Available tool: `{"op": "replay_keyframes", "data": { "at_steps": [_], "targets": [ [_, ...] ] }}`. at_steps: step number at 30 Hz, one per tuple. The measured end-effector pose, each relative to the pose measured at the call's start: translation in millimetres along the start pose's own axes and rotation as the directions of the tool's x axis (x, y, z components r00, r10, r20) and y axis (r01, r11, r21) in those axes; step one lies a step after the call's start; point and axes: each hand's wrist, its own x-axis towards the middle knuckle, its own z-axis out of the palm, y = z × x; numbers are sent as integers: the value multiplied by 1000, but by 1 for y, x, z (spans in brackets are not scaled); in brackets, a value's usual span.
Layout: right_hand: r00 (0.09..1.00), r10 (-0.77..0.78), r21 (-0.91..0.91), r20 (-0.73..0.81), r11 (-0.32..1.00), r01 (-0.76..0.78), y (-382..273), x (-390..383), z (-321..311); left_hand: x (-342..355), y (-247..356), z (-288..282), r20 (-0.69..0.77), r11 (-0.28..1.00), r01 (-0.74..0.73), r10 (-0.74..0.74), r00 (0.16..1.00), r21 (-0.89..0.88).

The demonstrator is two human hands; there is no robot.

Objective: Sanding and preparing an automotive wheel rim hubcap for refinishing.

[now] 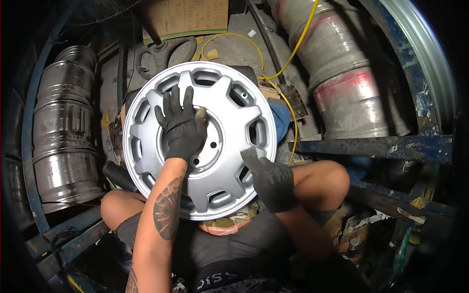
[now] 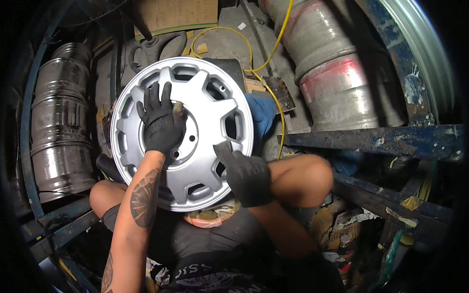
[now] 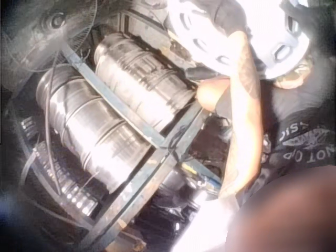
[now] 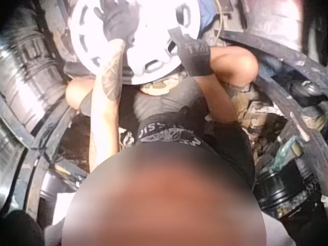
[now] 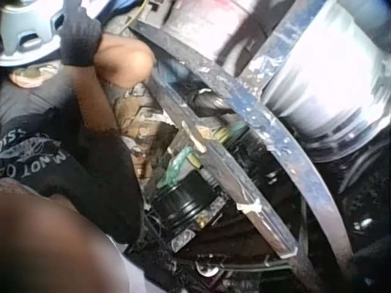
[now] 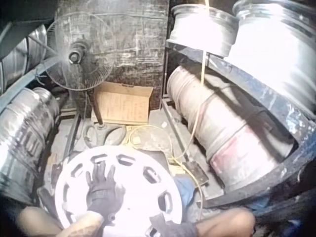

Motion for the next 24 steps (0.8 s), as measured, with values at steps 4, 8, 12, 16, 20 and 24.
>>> {"op": "replay_keyframes", "data": {
  "at_steps": [4, 8, 12, 16, 20, 24],
  "targets": [
    [996, 47, 30, 80, 998, -50, -1, 1, -3, -1, -3, 6, 45, 998, -56, 56, 997, -11],
    [965, 166, 145, 205, 970, -197, 0, -2, -9, -6, -6, 2, 65, 997, -78, 79, 995, -18],
    [978, 159, 147, 132, 973, -178, -3, 7, -7, -2, -10, 6, 107, 990, -135, 138, 985, -43],
    [992, 83, -7, 99, 997, -83, -16, -5, -9, -9, -23, 6, 137, 982, -176, 183, 974, -61],
    [1000, -2, -179, -11, 984, 0, -15, 8, -7, -3, -20, 1, 132, 973, -220, 228, 965, -68],
    [999, 27, -40, 44, 999, -25, -13, -1, -7, -10, -19, -1, 140, 970, -226, 236, 962, -87]
  ]
}}
